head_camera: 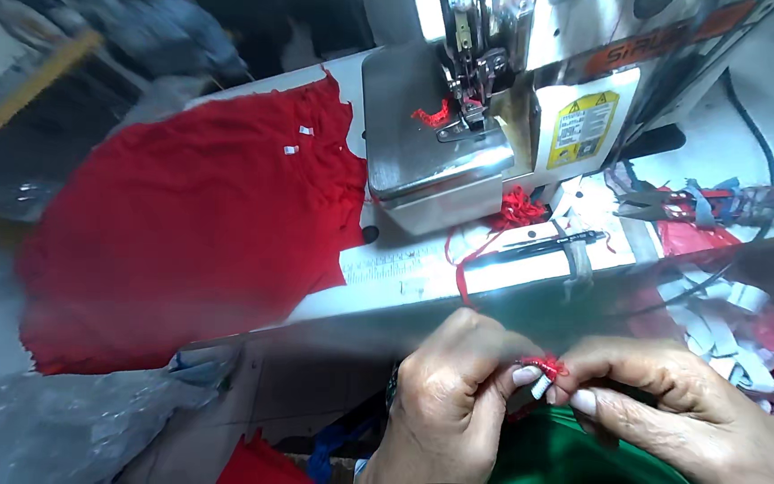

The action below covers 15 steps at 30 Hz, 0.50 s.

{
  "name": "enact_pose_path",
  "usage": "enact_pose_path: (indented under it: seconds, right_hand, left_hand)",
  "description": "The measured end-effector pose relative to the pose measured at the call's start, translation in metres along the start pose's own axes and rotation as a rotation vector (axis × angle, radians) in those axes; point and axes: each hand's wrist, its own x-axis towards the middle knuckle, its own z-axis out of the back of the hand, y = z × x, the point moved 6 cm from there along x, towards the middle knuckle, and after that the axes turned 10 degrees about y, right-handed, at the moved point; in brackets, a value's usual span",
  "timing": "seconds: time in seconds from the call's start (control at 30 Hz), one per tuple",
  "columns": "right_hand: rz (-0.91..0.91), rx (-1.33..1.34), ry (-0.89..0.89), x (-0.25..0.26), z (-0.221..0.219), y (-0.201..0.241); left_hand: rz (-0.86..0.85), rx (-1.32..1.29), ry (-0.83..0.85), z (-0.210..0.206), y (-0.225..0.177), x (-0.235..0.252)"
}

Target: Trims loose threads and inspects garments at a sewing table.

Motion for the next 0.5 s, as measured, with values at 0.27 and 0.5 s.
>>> enact_pose_path:
  seconds: [0.27, 0.5]
  right_hand:
    - [0.135, 0.426, 0.044, -0.009, 0.001, -0.011]
    - [0.228, 0.245, 0.005, 0.01, 0.001, -0.001]
  left_hand:
    - [0.161, -0.266, -0.029, 0.019, 0.022, -0.007]
    - [0.167, -0.347, 0.093, -0.003, 0.017, -0.006]
